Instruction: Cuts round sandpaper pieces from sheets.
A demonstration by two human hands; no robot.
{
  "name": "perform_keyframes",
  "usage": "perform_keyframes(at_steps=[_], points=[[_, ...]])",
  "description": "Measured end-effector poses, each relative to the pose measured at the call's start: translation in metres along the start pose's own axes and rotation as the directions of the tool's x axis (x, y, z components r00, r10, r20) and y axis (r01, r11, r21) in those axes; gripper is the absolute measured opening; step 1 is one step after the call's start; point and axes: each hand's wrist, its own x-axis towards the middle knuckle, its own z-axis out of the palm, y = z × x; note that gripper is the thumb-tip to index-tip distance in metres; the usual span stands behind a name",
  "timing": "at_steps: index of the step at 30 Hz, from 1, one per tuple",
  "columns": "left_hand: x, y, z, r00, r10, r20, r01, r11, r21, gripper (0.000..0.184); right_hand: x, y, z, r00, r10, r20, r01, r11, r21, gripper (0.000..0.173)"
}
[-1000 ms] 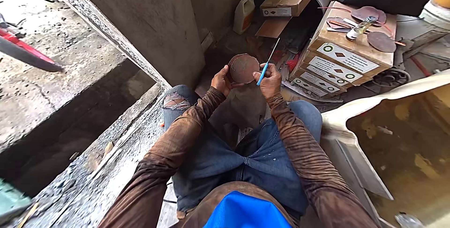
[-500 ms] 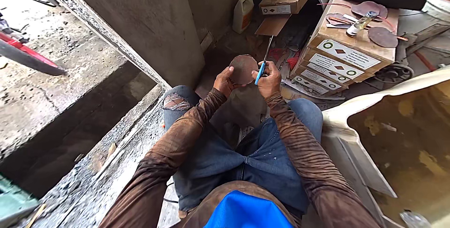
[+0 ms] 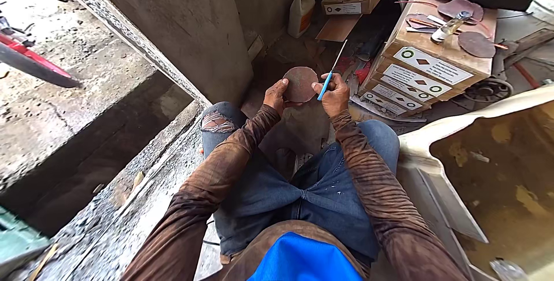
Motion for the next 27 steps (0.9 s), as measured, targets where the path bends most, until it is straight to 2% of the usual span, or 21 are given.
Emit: perform_keyframes(at_steps=[2, 7, 11, 16, 20, 24, 27], points=[[0.001, 0.003, -0.001, 0.998, -0.014, -0.067, 0.014, 1.0, -0.007, 0.039, 0.008, 0.001, -0.01, 1.0, 0.031, -0.004, -0.031, 0.999, -0.014, 0.049], [0.004, 0.016, -0.007, 0.991, -0.008, -0.131, -0.003, 0.997, -0.082, 0.039, 0.023, 0.012, -0.032, 0.985, 0.156, -0.069, -0.144, 0.978, 0.15, 0.05], [0.003, 0.017, -0.008, 0.991, -0.001, -0.13, -0.01, 0.996, -0.085, 0.039, 0.019, 0.008, -0.03, 0.99, 0.137, -0.032, -0.129, 0.976, 0.174, 0.046], [0.004, 0.012, -0.007, 0.994, 0.002, -0.112, -0.006, 0.999, -0.038, 0.04, 0.009, 0.003, -0.012, 0.992, 0.081, 0.098, -0.109, 0.943, 0.315, 0.043], [0.001, 0.008, -0.008, 0.997, -0.005, -0.074, 0.006, 1.0, 0.012, 0.038, 0.001, -0.003, -0.005, 0.975, 0.141, 0.171, -0.185, 0.941, 0.281, 0.048], [0.001, 0.008, -0.009, 1.0, -0.017, 0.025, 0.017, 1.0, -0.002, 0.036, 0.003, 0.004, -0.004, 0.981, 0.114, 0.155, -0.158, 0.938, 0.308, 0.046], [0.0, 0.01, -0.007, 0.998, -0.029, 0.056, 0.032, 0.998, -0.05, 0.047, 0.004, 0.005, -0.006, 0.985, 0.106, 0.138, -0.149, 0.923, 0.354, 0.045]])
